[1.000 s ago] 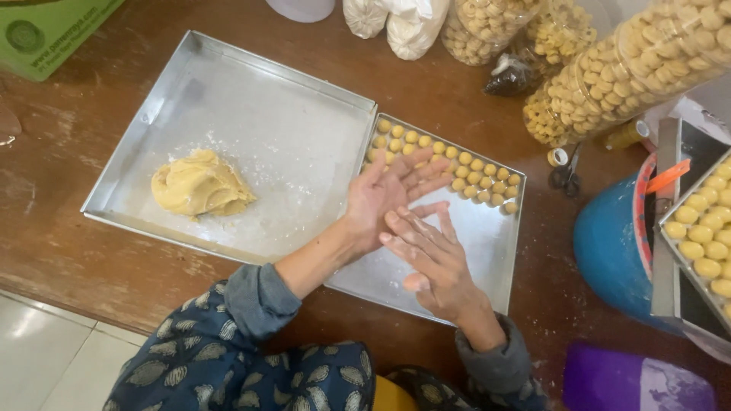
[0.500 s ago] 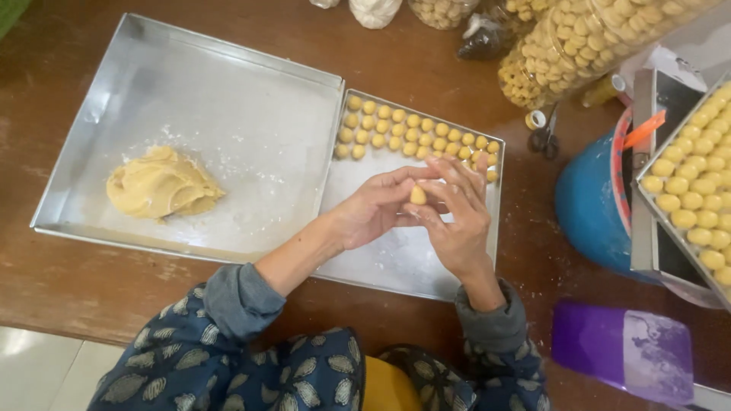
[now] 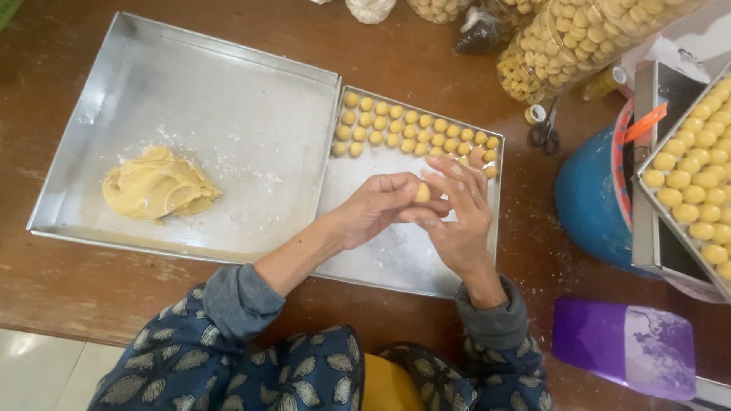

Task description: Shaping dough into small balls and arranging them on a baking tray

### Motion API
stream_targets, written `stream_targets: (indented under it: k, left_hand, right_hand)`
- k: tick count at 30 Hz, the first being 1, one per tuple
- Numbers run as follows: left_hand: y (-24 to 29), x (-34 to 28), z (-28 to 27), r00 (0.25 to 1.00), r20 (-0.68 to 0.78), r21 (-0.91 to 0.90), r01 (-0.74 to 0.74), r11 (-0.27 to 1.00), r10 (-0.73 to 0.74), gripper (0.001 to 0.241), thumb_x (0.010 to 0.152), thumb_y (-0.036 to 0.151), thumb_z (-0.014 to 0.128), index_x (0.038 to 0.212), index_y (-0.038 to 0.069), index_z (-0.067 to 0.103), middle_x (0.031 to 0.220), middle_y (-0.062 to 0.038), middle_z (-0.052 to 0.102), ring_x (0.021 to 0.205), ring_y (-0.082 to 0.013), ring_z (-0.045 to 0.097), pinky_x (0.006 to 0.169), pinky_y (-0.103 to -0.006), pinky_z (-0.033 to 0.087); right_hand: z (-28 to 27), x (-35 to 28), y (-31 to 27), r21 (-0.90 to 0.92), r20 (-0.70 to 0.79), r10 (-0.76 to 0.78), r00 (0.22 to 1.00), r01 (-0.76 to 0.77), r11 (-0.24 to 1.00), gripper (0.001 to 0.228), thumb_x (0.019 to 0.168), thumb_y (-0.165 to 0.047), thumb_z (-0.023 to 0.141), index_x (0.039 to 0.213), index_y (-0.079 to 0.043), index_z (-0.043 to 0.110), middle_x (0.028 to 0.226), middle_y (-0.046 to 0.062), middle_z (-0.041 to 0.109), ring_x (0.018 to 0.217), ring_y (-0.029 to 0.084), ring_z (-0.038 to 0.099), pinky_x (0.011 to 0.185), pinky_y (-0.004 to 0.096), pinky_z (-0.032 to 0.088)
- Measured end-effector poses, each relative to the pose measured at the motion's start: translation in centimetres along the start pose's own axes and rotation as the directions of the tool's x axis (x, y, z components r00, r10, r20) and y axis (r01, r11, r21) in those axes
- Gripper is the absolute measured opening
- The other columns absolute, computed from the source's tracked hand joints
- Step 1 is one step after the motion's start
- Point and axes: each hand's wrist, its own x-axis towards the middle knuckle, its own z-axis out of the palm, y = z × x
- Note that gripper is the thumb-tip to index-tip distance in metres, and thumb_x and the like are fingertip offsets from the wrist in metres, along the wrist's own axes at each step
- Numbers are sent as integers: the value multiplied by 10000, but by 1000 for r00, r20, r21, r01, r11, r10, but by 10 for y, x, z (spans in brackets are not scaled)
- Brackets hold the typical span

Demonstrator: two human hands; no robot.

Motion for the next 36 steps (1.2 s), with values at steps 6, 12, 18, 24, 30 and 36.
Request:
stream_targets:
  k: [6, 12, 18, 24, 30, 36]
  left_hand:
    - [2, 2, -1, 999, -49, -14, 0, 1000, 0, 308, 990, 391, 646, 952, 86, 634, 851, -51, 673, 863, -149, 721, 932, -392, 581]
    - [-26, 12, -32, 993, -116, 40, -3, 999, 7, 329, 986, 416, 655, 916, 96, 631, 878, -62, 693, 894, -163, 724, 947, -433, 572]
    - [-16, 9, -21, 989, -147, 17, -28, 999, 30, 358, 983, 464, 637, 900, 117, 614, 845, -53, 702, 900, -156, 726, 954, -443, 573]
    - [-14, 7, -17, 992, -126, 18, -15, 1000, 17, 386, 999, 486, 603, 1007, 107, 675, 867, -49, 722, 908, -138, 728, 979, -446, 562]
    - [-10, -3, -10, 983, -139, 15, -119, 993, 120, 427, 970, 309, 686, 1293, 32, 657, 1085, -79, 744, 1001, -131, 715, 967, -366, 573]
    - [7, -29, -32, 962, -185, 71, -194, 979, 203, 261, 967, 261, 686, 1080, 27, 675, 811, -129, 710, 597, -90, 668, 592, -235, 625]
  right_hand:
    - [3, -8, 7, 44, -5, -2, 1000, 2, 999, 428, 867, -317, 819, 1147, -7, 726, 1233, 160, 706, 1155, 335, 654, 1199, 567, 320]
    - [-4, 5, -10, 33, -36, -14, 999, 15, 999, 393, 894, -282, 813, 1158, -7, 717, 1215, 161, 698, 1128, 327, 658, 1153, 565, 398]
    - [-3, 3, -8, -30, -51, -49, 997, 48, 998, 306, 912, -263, 804, 1100, -27, 754, 1187, 148, 711, 1095, 325, 668, 1124, 552, 419]
    - [-3, 1, -6, -13, -53, -33, 998, 33, 999, 229, 927, -219, 797, 1064, -40, 758, 1191, 138, 705, 1085, 303, 657, 1166, 558, 382]
    - [3, -3, 1, -38, 0, -47, 999, 47, 998, 242, 929, -248, 800, 1035, -35, 753, 1222, 145, 696, 1100, 324, 647, 1165, 559, 394]
    - [5, 10, 14, 43, 55, 29, 998, -31, 999, 261, 1038, -167, 695, 1171, 57, 688, 1134, 206, 704, 1035, 372, 669, 950, 482, 520]
